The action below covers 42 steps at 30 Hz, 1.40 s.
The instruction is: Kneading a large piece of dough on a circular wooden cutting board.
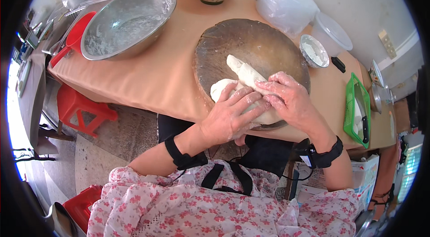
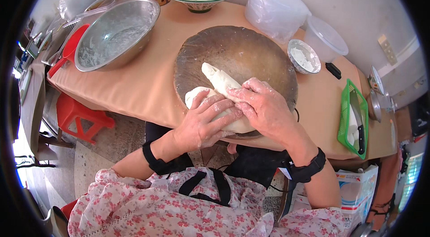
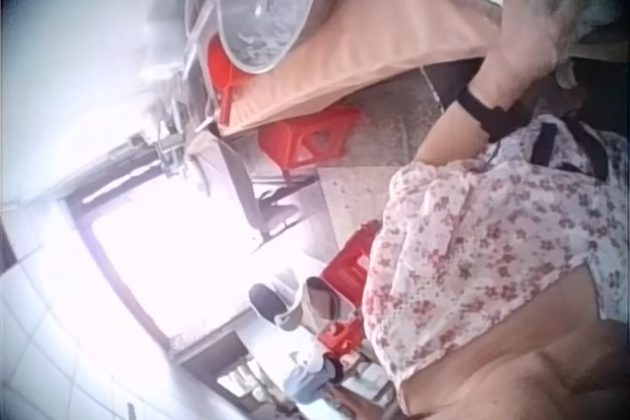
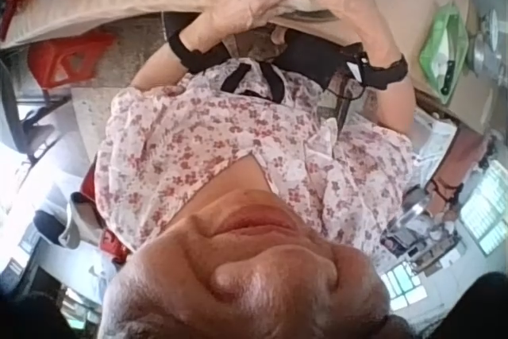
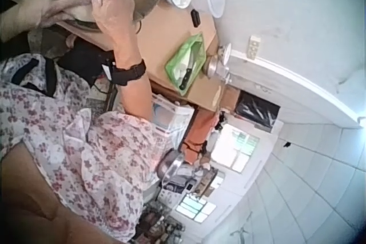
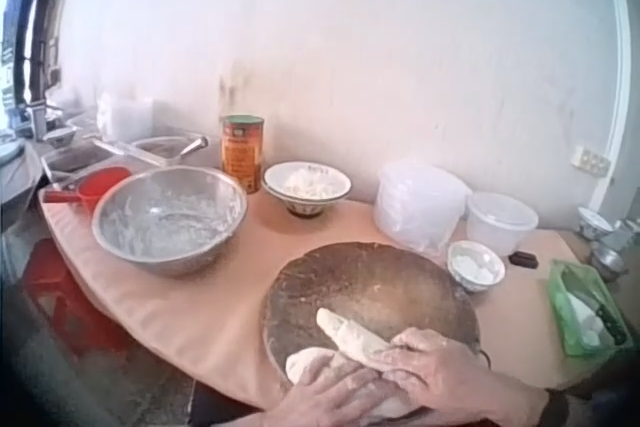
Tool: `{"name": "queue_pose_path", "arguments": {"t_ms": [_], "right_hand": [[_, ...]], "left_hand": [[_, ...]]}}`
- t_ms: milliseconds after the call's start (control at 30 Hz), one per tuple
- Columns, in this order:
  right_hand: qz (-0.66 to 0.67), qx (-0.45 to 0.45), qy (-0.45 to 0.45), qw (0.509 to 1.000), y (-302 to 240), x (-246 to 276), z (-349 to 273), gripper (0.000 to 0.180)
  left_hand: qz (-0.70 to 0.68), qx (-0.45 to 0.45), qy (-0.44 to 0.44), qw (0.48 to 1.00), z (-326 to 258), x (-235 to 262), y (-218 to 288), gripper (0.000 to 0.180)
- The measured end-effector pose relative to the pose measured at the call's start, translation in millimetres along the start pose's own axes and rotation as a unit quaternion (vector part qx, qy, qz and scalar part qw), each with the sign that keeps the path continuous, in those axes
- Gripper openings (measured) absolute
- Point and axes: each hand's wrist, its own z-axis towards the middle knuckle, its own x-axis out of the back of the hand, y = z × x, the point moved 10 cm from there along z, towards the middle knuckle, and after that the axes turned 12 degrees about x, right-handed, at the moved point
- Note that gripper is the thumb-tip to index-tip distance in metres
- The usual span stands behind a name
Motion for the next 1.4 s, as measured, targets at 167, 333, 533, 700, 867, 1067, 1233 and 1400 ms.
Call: {"name": "queue_pose_path", "arguments": {"t_ms": [167, 333, 533, 700, 867, 1067, 1233, 1400], "right_hand": [[-0.109, 0.044, -0.034, 0.992, 6, -10, 8, 0.033], [-0.191, 0.008, -0.064, 0.98, 36, -12, 18, 0.022], [-0.199, -0.103, -0.097, 0.97, 90, -12, 24, 0.017], [-0.061, -0.065, 0.007, 0.996, 87, -5, 16, 0.017], [-0.099, 0.029, 0.045, 0.994, 25, 6, 6, 0.017], [-0.099, 0.037, 0.044, 0.993, 0, 9, -7, 0.019], [-0.004, -0.012, 0.118, 0.993, 1, 16, -28, 0.023], [0.037, -0.061, 0.111, 0.991, 34, 17, -40, 0.024]], "left_hand": [[-0.03, 0.016, 0.027, 0.999, 1, 3, -1, 0.072], [-0.033, 0.006, 0.017, 0.999, 1, 1, -4, 0.07], [-0.02, -0.033, 0.036, 0.999, 23, -3, -17, 0.062], [-0.059, -0.001, -0.006, 0.998, 27, 1, -17, 0.053], [-0.099, 0.06, -0.003, 0.993, 54, 28, -43, 0.051], [-0.051, 0.149, -0.238, 0.958, 81, -16, -87, 0.052], [-0.047, 0.141, -0.14, 0.979, 68, 2, -72, 0.036], [-0.062, 0.135, -0.137, 0.979, 68, 4, -78, 0.036]]}}
